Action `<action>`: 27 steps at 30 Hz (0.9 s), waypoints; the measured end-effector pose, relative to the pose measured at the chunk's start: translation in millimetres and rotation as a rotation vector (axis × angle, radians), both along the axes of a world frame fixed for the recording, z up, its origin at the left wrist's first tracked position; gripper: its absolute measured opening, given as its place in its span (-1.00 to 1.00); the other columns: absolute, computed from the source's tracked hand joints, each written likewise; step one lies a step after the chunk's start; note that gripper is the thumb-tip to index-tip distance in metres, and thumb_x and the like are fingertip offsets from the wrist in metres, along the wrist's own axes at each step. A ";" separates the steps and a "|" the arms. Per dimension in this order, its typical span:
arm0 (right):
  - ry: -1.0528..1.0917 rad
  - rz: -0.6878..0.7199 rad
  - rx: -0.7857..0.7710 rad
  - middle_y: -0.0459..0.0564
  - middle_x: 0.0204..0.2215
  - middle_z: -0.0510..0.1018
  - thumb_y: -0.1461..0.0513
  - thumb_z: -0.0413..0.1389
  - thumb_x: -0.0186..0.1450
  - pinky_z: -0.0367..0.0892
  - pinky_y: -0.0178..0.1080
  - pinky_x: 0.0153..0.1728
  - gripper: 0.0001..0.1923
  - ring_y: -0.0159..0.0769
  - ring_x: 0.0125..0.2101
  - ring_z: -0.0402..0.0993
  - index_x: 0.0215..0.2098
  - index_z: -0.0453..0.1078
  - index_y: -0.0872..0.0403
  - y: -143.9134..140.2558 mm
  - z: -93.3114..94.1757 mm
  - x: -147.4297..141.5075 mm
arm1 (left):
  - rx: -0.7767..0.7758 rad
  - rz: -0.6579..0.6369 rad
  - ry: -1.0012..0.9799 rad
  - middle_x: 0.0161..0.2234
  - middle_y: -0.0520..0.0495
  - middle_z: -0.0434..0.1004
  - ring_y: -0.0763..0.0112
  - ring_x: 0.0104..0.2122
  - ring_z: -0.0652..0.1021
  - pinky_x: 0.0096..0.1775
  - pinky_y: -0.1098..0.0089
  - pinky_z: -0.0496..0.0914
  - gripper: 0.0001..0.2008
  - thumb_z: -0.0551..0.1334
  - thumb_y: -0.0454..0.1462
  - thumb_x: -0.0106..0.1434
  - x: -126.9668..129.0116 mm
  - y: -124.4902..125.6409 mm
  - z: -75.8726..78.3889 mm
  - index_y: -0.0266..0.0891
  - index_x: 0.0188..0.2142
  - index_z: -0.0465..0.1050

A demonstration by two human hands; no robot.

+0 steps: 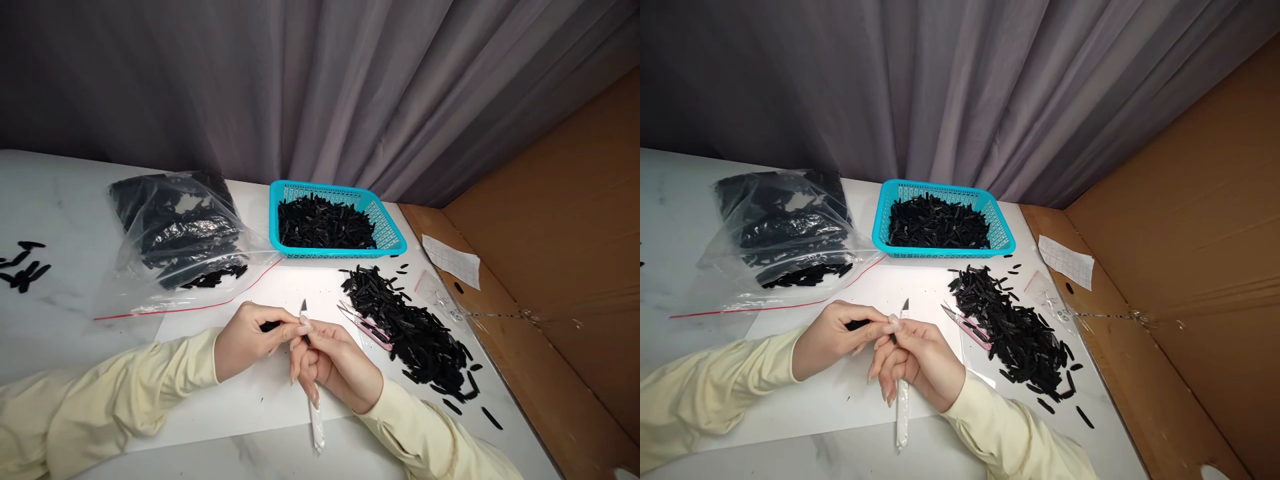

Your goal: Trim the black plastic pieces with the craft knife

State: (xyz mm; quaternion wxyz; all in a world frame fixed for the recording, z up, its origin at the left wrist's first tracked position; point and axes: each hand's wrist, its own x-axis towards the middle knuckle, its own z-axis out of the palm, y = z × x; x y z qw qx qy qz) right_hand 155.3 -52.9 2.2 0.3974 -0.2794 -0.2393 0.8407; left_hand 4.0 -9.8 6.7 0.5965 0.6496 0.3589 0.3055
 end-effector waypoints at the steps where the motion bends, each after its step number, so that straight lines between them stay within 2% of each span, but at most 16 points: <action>1: 0.005 0.012 -0.015 0.07 -0.62 0.54 0.10 0.04 0.25 0.30 -0.44 -0.78 -0.67 -0.44 -0.76 0.39 -0.46 0.35 0.24 0.6 0.7 0.3 | 0.023 0.017 0.002 -0.72 0.10 0.29 0.63 -0.71 0.20 -0.66 0.58 0.13 -0.82 0.20 -0.26 0.11 0.0 -0.1 0.1 -0.34 -0.48 0.53; 5: -0.050 0.029 -0.033 0.10 -0.62 0.54 0.02 -0.07 0.29 0.33 -0.40 -0.77 -0.53 -0.38 -0.75 0.42 -0.42 0.37 0.28 4.2 2.8 5.0 | 0.068 0.101 0.049 -0.73 0.12 0.28 0.64 -0.71 0.22 -0.64 0.59 0.16 -0.79 0.19 -0.25 0.12 -0.2 0.0 1.3 -0.32 -0.55 0.49; 10: -0.087 0.026 0.018 0.06 -0.64 0.53 0.13 -0.01 0.28 0.32 -0.42 -0.77 -0.69 -0.39 -0.76 0.41 -0.42 0.35 0.24 6.5 1.1 10.7 | 0.059 0.119 0.132 -0.79 0.17 0.15 0.63 -0.73 0.21 -0.63 0.59 0.17 -0.74 0.18 -0.20 0.14 -1.2 1.5 0.8 -0.31 -0.59 0.43; 14: -0.088 0.009 0.027 0.05 -0.68 0.52 0.15 -0.03 0.29 0.27 -0.44 -0.81 -0.68 -0.41 -0.80 0.37 -0.49 0.32 0.23 6.6 -1.8 10.1 | 0.076 0.106 0.141 -0.79 0.17 0.15 0.63 -0.72 0.21 -0.62 0.58 0.18 -0.71 0.17 -0.18 0.16 -0.8 2.6 -0.3 -0.31 -0.59 0.42; 20: -0.082 -0.068 0.043 0.03 -0.71 0.51 0.16 -0.02 0.28 0.20 -0.48 -0.85 -0.69 -0.45 -0.84 0.32 -0.54 0.29 0.20 8.1 -1.5 10.3 | 0.093 0.108 0.124 -0.78 0.17 0.15 0.62 -0.73 0.22 -0.63 0.56 0.17 -0.75 0.14 -0.19 0.19 -0.6 1.4 -2.3 -0.32 -0.39 0.51; 27: -0.089 -0.083 0.040 0.01 -0.73 0.50 0.15 -0.03 0.28 0.14 -0.48 -0.87 -0.67 -0.45 -0.86 0.29 -0.56 0.27 0.19 6.7 -0.1 10.8 | 0.124 0.102 0.125 -0.78 0.17 0.15 0.62 -0.73 0.22 -0.63 0.56 0.17 -0.75 0.12 -0.22 0.20 -2.2 1.1 -4.5 -0.31 -0.37 0.53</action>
